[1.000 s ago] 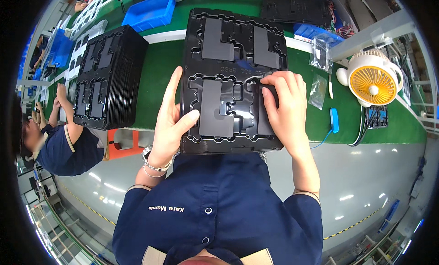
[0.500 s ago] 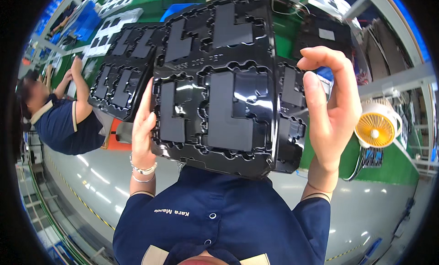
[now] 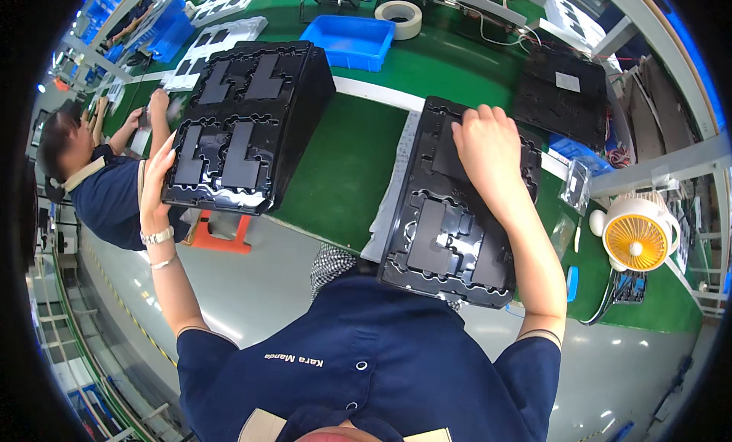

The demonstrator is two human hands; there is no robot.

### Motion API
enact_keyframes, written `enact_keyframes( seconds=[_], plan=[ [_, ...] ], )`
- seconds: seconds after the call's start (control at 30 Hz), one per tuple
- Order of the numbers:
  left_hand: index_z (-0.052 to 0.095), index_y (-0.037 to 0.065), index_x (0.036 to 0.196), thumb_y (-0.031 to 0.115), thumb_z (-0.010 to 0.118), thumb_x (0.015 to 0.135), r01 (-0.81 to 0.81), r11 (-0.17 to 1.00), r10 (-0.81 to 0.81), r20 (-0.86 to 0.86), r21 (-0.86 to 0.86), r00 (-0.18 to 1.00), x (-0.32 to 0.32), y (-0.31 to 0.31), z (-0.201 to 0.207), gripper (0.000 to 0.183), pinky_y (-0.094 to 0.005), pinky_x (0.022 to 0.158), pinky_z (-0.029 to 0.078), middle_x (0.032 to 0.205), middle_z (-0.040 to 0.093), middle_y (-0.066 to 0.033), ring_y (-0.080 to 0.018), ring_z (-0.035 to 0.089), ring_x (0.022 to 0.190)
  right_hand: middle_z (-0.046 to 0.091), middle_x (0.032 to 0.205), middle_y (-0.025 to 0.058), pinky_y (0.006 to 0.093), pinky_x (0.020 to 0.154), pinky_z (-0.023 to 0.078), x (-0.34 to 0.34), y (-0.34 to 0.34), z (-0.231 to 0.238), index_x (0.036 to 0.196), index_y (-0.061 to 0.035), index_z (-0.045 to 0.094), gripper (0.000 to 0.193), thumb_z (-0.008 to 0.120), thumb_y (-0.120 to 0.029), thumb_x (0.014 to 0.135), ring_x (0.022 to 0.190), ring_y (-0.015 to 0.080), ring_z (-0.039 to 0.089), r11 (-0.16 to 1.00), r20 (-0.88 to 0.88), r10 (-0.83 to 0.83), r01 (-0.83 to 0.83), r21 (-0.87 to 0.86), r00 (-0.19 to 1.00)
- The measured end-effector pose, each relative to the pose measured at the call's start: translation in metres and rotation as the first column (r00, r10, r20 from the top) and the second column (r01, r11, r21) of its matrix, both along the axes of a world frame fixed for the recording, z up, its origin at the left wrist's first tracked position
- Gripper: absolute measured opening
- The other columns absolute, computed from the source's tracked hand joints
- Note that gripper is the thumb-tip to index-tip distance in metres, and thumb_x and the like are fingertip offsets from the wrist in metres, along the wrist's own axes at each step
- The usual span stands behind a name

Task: The recorder is placing small black plastic housing components into a tray at an industrial assembly line.

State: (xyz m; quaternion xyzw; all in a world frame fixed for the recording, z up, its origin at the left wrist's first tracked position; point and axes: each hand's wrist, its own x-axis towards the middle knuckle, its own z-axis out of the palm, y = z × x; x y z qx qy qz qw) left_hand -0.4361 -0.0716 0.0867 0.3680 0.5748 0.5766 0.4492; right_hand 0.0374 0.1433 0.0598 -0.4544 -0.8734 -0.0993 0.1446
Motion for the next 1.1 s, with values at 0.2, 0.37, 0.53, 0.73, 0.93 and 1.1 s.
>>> enact_keyframes(
  seconds=[0.2,0.37,0.53,0.73,0.93,1.1],
  plan=[
    [0.053,-0.002,0.134,0.020,0.059,0.096,-0.129,0.988,0.031,-0.717,-0.082,0.696,-0.066,0.021,-0.018,0.044,-0.0237,0.096,0.042,0.124,0.060,-0.0067,-0.0111,0.055,0.112,0.062,0.093,0.0144,0.0422,0.079,0.049,0.004,0.004,-0.010,0.092,0.0005,0.061,0.024,0.068,-0.020,0.084,0.090,0.0301,0.060,0.997,-0.119,0.010,-0.020,-0.081,0.993],
    [0.060,0.007,0.127,0.033,0.056,0.095,-0.321,0.946,0.151,-0.941,0.049,0.301,-0.025,0.059,-0.033,0.042,-0.0370,0.093,0.047,0.116,0.066,-0.0178,-0.0317,0.063,0.111,0.059,0.086,0.0127,0.0412,0.075,0.047,0.006,0.011,-0.013,0.091,-0.0018,0.053,0.025,0.069,-0.020,0.085,0.084,0.0285,0.058,0.980,-0.305,-0.033,-0.029,-0.197,0.952],
    [0.060,0.007,0.130,0.030,0.058,0.096,-0.384,0.922,0.077,-0.956,-0.040,0.284,-0.021,0.057,-0.022,0.041,-0.0308,0.102,0.039,0.128,0.059,-0.0177,-0.0253,0.054,0.122,0.046,0.062,0.0004,0.0285,0.060,0.039,0.009,0.017,-0.008,0.089,-0.0039,0.047,0.026,0.070,-0.016,0.086,0.061,0.0114,0.046,0.806,-0.658,-0.208,-0.255,-0.535,0.723],
    [0.061,0.007,0.129,0.030,0.057,0.097,-0.360,0.932,0.053,-0.967,-0.042,0.251,-0.014,0.064,-0.014,0.040,-0.0324,0.107,0.034,0.139,0.051,-0.0200,-0.0265,0.046,0.132,0.050,0.064,-0.0043,0.0240,0.055,0.031,0.004,0.001,0.006,0.101,-0.0031,0.054,0.021,0.068,-0.012,0.088,0.059,0.0040,0.037,0.774,-0.786,-0.176,-0.410,-0.483,0.593],
    [0.059,0.000,0.128,0.022,0.056,0.099,-0.215,0.973,0.128,-0.975,0.087,0.184,-0.055,0.055,-0.041,0.037,-0.0283,0.094,0.044,0.115,0.066,-0.0126,-0.0192,0.061,0.108,0.066,0.083,0.0019,0.0217,0.069,0.044,0.006,-0.030,0.044,0.103,0.0001,0.061,0.018,0.064,-0.010,0.088,0.075,0.0050,0.056,0.754,-0.835,-0.163,-0.480,-0.449,0.525],
    [0.067,0.000,0.109,0.016,0.057,0.096,-0.015,0.945,0.245,-0.673,0.328,0.698,0.165,0.062,0.002,0.023,-0.0300,0.081,0.050,0.098,0.071,-0.0094,-0.0177,0.066,0.092,0.067,0.090,0.0044,0.0238,0.078,0.048,0.014,-0.058,0.051,0.102,0.0013,0.061,0.020,0.065,-0.012,0.087,0.084,0.0084,0.061,0.721,-0.853,-0.189,-0.520,-0.457,0.487]
  ],
)
